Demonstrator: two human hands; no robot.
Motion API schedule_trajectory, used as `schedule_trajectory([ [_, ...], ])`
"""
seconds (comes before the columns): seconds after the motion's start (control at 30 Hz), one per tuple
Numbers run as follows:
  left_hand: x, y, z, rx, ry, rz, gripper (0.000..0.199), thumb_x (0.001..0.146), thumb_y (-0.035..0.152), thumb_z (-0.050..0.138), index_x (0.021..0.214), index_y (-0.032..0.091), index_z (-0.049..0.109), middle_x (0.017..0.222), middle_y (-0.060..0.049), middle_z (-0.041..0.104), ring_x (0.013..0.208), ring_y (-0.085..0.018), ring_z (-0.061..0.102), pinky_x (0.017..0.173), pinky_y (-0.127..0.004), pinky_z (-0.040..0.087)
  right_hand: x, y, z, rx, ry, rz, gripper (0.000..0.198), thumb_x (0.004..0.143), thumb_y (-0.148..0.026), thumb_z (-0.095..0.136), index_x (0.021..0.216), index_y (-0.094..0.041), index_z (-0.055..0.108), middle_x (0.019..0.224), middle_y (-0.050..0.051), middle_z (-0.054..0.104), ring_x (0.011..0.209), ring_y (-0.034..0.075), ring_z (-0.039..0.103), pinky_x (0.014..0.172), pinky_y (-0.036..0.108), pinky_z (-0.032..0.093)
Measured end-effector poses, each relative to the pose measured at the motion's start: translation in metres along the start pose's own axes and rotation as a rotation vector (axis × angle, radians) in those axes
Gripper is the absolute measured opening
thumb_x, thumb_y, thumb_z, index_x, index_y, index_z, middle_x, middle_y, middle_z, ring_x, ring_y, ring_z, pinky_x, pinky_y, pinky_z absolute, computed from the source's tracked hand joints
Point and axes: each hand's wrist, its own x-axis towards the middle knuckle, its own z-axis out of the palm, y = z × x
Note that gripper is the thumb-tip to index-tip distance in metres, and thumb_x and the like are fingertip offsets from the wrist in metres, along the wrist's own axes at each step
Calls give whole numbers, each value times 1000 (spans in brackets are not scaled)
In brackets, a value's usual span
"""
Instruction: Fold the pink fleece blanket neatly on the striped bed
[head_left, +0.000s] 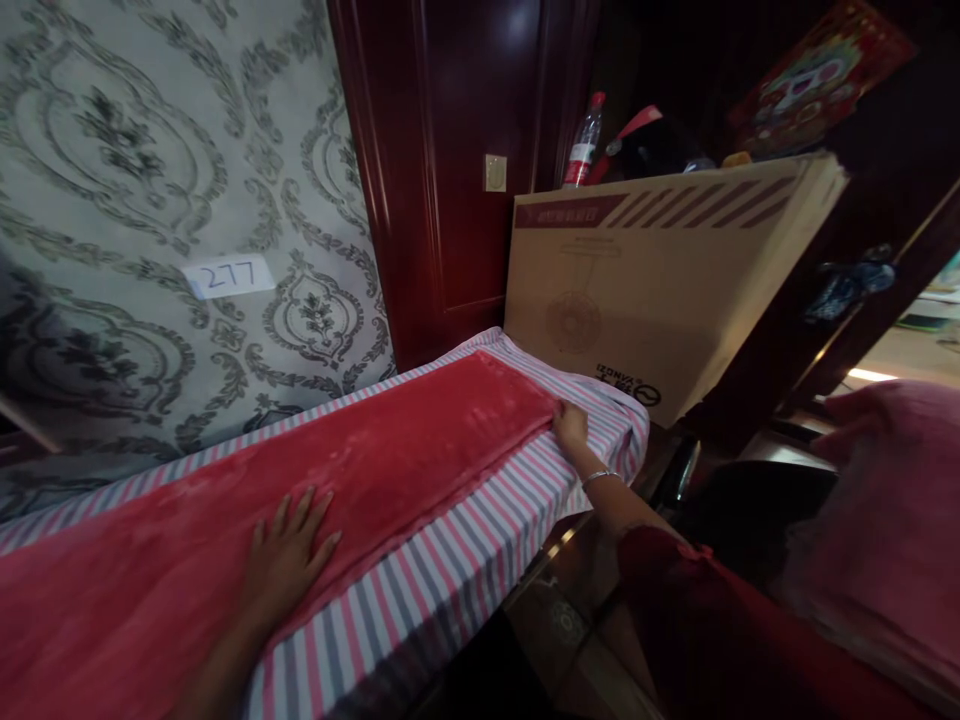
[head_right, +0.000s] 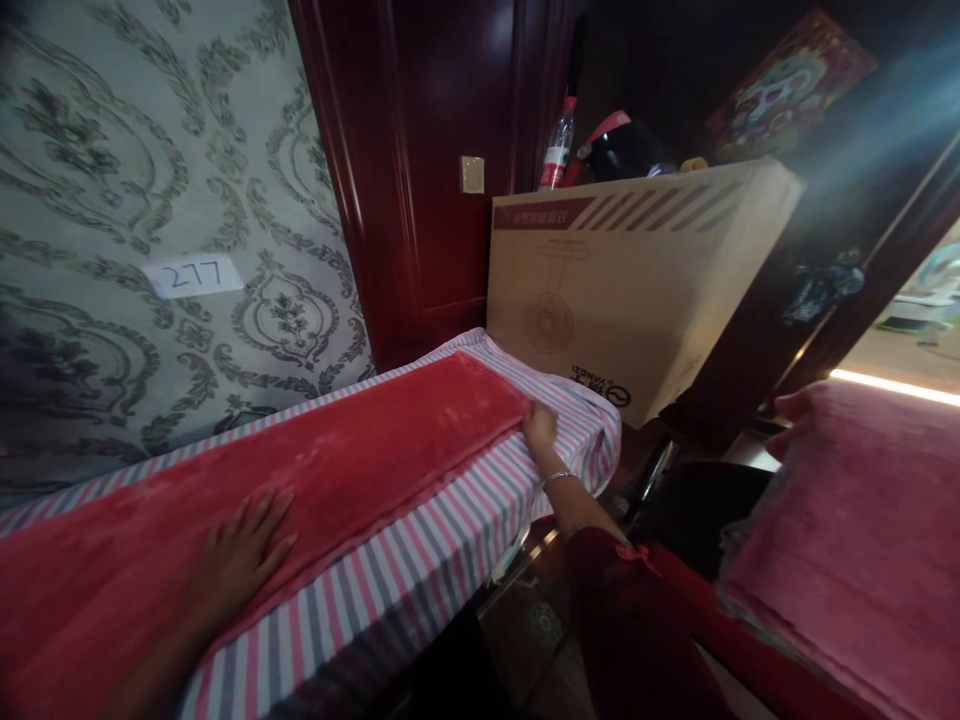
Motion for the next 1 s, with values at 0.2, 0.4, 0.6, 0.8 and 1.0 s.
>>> schedule_trajectory([
  [0.2,-1,-2,-2,-25,22,14,65,93,47,38,152,22,45,162,-11,35,150,-37,28,115,-60,28,18,9,-1,-70,-56,97,43,97,-25,46,133,-8,63,123,22,65,116,30,60,97,35,45],
  [0.4,-1,-7,3,-57,37,35,69,90,54,42,152,22,46,162,-11,35,150,-37,28,115,-60,29,23,7,1,-115,-94,71,39,95,-28,53,127,-11,66,126,21,61,120,31,56,97,36,45],
  [0.6,0,-11,9,-62,50,45,70,89,56,42,151,22,48,162,-11,35,151,-38,26,115,-60,27,34,13,-1,-141,-122,113,38,99,-20,37,123,-9,65,119,22,65,114,28,61,89,33,47],
  [0.8,-1,-10,6,-37,24,41,72,88,57,45,151,22,46,163,-11,34,151,-38,25,115,-60,27,41,27,-9,-160,-176,164,36,98,-19,41,122,-9,66,117,22,68,110,28,65,86,35,49],
  [1.0,-2,-5,-3,-57,-1,28,73,88,58,47,152,22,46,163,-12,33,151,-38,26,115,-60,28,43,11,-18,-185,-138,99,40,97,-23,43,126,-11,68,130,24,62,124,34,55,95,43,47],
])
